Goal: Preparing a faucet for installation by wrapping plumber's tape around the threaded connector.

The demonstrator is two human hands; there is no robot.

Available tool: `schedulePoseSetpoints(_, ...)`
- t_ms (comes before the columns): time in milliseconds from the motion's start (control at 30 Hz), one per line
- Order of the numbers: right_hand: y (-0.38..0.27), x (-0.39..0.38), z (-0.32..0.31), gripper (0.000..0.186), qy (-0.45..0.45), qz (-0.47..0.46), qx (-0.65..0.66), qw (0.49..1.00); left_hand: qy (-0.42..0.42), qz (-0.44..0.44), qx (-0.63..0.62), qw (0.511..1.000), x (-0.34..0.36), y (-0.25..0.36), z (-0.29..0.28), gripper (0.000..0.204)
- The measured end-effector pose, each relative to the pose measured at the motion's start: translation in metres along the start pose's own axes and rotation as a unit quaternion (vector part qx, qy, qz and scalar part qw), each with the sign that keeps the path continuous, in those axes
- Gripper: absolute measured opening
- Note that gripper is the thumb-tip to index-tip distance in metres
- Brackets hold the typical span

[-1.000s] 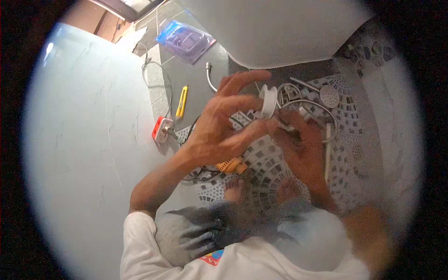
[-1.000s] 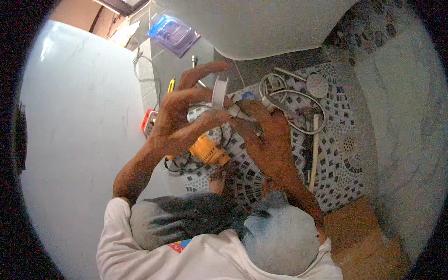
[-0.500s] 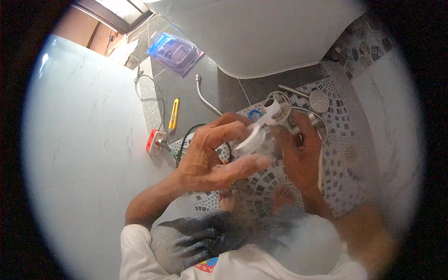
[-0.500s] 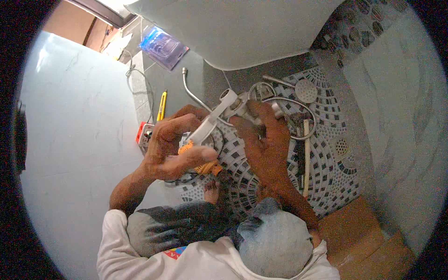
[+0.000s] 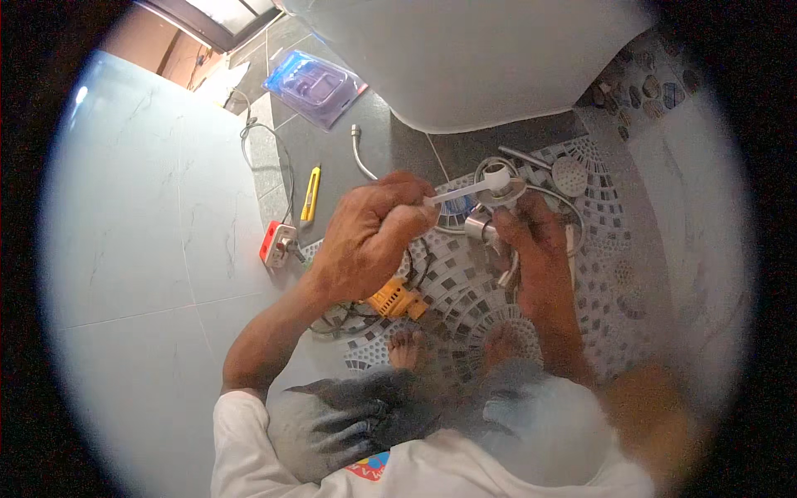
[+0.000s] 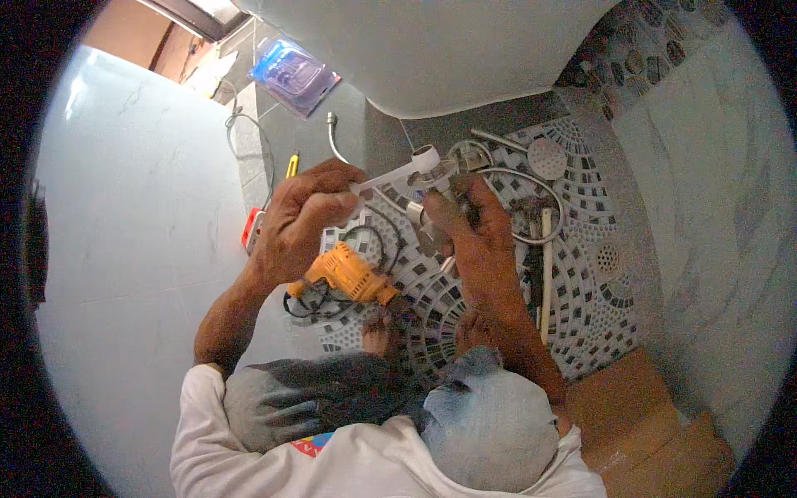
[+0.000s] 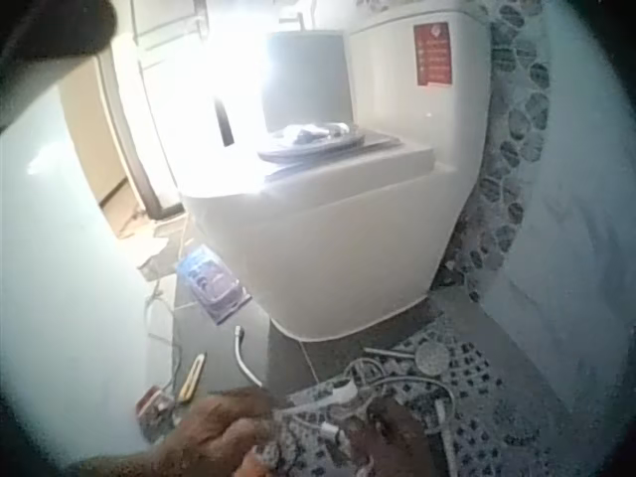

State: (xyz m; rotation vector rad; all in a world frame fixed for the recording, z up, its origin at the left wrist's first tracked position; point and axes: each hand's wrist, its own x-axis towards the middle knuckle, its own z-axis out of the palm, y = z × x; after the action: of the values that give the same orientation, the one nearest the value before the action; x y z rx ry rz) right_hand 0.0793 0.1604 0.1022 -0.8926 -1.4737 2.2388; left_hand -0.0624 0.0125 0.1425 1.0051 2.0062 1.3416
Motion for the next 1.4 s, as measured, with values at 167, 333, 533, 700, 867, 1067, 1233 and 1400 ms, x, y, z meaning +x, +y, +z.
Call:
schedulePoseSetpoints(167,0.010,0.005,-0.005,0.039,-0.053,0.063,0.038,0.996,0.008,-0.030,0.056,0.998,-0.001,-0.001,-0.001,0.058)
schedulePoseSetpoints(333,0.010,0.002,-0.002,0.039,-0.025,0.108,0.030,0.993,-0.050,-0.110,-0.099,0.988,-0.001,-0.023,-0.011,0.071)
schedulePoseSetpoints(533,0.020,0.008,-0.012,0.031,-0.025,0.064,-0.001,0.998,-0.076,-0.082,-0.104,0.988,0.003,-0.021,-0.008,0.074)
schedulePoseSetpoints(700,0.024,0.012,-0.006,0.033,-0.014,0.048,0.003,0.999,-0.088,-0.135,-0.051,0.986,0.004,-0.025,-0.012,0.045)
schedulePoseSetpoints(867,0.016,0.012,-0.010,0.033,-0.002,0.094,-0.039,0.995,-0.057,-0.122,-0.056,0.989,-0.001,-0.023,-0.011,0.047)
schedulePoseSetpoints(1067,0.012,0.009,-0.003,0.032,0.006,0.063,-0.024,0.998,-0.132,-0.076,-0.012,0.988,0.002,-0.035,-0.020,0.039)
schedulePoseSetpoints(1233,0.016,0.013,-0.008,0.034,-0.019,0.019,-0.054,0.998,-0.122,-0.074,-0.068,0.987,0.002,-0.033,-0.015,0.033)
schedulePoseSetpoints(1400,0.012,0.008,-0.006,0.032,-0.040,0.066,-0.031,0.997,-0.094,-0.063,-0.006,0.994,0.003,-0.037,-0.011,0.038)
